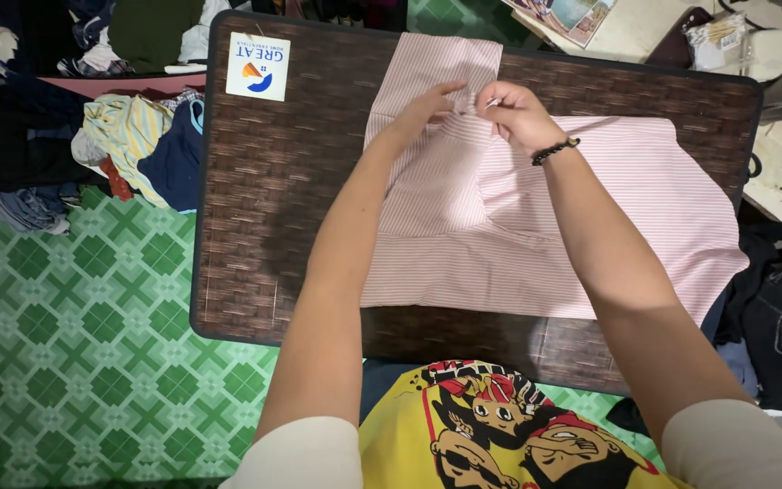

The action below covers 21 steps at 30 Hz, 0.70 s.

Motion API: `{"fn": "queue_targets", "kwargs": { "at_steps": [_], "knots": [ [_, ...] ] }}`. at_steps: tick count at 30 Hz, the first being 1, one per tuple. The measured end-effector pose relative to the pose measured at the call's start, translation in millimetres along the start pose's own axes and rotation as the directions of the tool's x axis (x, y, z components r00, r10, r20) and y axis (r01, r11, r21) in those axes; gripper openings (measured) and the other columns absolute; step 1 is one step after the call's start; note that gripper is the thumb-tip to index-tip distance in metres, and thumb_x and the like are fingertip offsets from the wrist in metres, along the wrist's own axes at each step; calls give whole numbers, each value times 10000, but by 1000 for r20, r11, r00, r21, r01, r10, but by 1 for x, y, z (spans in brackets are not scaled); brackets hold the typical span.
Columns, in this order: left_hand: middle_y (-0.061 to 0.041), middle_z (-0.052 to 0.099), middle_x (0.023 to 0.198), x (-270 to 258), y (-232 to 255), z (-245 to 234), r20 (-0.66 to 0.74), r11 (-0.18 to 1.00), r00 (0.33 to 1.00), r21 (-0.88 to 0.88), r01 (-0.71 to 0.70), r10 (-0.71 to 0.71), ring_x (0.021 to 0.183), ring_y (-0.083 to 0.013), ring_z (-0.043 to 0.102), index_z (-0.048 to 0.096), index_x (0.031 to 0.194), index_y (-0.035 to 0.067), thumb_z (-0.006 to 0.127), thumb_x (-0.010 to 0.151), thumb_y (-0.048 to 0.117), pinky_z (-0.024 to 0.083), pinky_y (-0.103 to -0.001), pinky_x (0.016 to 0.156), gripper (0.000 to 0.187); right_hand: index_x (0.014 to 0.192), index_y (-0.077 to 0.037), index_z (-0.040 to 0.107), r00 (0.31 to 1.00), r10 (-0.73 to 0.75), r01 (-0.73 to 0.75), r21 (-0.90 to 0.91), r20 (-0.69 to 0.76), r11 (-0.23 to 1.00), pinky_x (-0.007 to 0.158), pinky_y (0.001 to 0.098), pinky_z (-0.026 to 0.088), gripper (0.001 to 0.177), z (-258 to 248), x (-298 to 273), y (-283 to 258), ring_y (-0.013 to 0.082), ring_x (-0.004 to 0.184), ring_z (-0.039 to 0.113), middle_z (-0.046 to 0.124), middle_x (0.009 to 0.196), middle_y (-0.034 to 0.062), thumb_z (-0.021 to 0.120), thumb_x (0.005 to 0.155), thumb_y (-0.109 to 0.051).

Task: The person is folding various shirts on a table.

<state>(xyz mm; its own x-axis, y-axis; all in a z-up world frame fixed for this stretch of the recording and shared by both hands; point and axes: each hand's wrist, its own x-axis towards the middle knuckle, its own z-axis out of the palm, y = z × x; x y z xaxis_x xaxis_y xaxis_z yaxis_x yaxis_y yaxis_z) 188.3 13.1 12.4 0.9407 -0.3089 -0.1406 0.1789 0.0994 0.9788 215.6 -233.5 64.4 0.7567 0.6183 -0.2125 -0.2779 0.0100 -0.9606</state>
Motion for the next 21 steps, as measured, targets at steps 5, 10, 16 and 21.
{"fn": "queue_targets", "kwargs": {
  "at_steps": [5, 10, 16, 21],
  "knots": [
    [-86, 707, 1147, -18, 24, 14, -80, 868, 866, -106, 485, -493, 923, -215, 482, 685, 1374, -9, 543, 1000, 552, 358, -391, 804, 689, 1060, -61, 621, 993, -31, -23, 453, 112, 891, 852, 244, 550, 119, 16, -14, -30, 106, 981, 667, 668, 1065, 3, 599, 1015, 47],
    [-78, 753, 1028, -15, -6, 3, -232, 943, 914, -110, 315, -333, 898, -197, 727, 668, 1129, 50, 793, 827, 296, 606, -346, 765, 409, 1182, -111, 553, 972, 115, 27, 587, -203, 809, 821, 339, 632, 264, 37, -14, -28, 174, 950, 721, 676, 1081, 59, 594, 937, -21],
    [-112, 763, 928, -34, 42, -2, -354, 745, 930, 646, 168, 97, 844, -260, 716, 711, 1054, 57, 799, 831, 243, 538, -362, 747, 303, 1368, -120, 526, 941, -32, 119, 243, -336, 963, 862, 262, 593, 610, 18, 9, 89, 136, 991, 700, 673, 1181, 71, 747, 835, 75],
    [-141, 741, 915, -93, 87, 19, -402, 796, 873, 604, 26, 276, 792, -282, 716, 683, 1091, 54, 735, 901, 135, 547, -362, 708, 213, 1253, -60, 614, 863, -348, 233, -321, -368, 918, 733, 297, 505, 413, 63, -47, 12, 142, 861, 604, 660, 1049, 44, 750, 878, 50]
  ]
}}
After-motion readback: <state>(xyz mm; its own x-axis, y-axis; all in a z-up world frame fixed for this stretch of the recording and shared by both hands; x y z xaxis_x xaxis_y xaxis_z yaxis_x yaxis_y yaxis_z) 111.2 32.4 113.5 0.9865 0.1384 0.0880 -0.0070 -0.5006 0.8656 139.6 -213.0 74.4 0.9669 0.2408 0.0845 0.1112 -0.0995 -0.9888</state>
